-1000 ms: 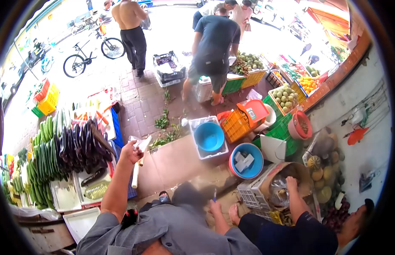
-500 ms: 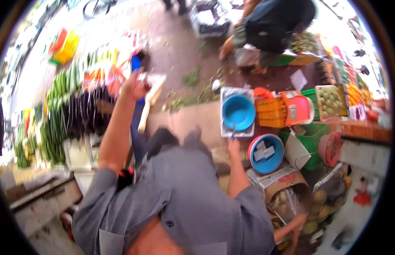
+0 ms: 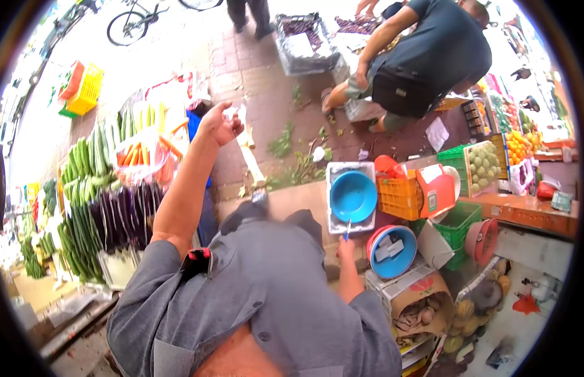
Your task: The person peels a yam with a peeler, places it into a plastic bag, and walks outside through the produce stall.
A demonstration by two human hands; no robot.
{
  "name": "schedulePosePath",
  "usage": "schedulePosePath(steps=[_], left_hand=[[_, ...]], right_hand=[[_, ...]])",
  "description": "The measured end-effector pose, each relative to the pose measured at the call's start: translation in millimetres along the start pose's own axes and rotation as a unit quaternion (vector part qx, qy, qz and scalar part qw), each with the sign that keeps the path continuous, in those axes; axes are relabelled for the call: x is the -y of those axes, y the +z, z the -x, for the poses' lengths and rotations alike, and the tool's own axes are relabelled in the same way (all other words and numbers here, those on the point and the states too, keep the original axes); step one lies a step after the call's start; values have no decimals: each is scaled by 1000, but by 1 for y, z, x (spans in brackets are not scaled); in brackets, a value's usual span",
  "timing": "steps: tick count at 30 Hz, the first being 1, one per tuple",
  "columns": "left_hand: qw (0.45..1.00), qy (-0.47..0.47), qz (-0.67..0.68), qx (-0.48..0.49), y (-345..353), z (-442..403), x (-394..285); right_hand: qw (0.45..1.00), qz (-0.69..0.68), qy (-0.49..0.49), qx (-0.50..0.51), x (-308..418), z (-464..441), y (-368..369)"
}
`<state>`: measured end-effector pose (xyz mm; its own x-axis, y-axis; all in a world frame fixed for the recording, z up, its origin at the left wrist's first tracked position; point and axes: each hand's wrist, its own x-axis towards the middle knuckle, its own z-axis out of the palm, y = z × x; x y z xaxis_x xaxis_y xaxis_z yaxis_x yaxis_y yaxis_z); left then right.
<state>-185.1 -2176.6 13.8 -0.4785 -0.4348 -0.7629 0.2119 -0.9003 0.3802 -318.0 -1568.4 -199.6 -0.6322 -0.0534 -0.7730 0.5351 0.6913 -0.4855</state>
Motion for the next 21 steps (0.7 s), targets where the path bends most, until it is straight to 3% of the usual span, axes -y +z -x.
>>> schedulePosePath(steps=[3, 6, 9, 11, 14, 17, 18, 21], left_hand=[[1000, -5, 15, 13, 23, -33, -22], [999, -34, 20, 5, 48, -72, -40], [1000, -27, 6, -7, 80, -106, -58], [998, -35, -7, 51, 103, -123, -77], [992, -10, -33, 121, 139, -162, -105], [990, -19, -78, 116, 194, -196, -127], [988, -25, -87, 124, 214, -209, -135], [984, -15, -138, 115, 276, -236, -155]], right_hand=[[999, -37, 19, -33, 13, -6, 25], [995, -82, 53, 12, 45, -17, 50], [999, 38, 13, -1, 90, -33, 64], [1000, -22, 13, 18, 90, -75, 74], [998, 56, -10, 28, 84, -168, 92], [997, -48, 32, 45, 126, -225, 108], [1000, -4, 17, 20, 131, -255, 114], [994, -91, 62, 17, 229, -230, 112]])
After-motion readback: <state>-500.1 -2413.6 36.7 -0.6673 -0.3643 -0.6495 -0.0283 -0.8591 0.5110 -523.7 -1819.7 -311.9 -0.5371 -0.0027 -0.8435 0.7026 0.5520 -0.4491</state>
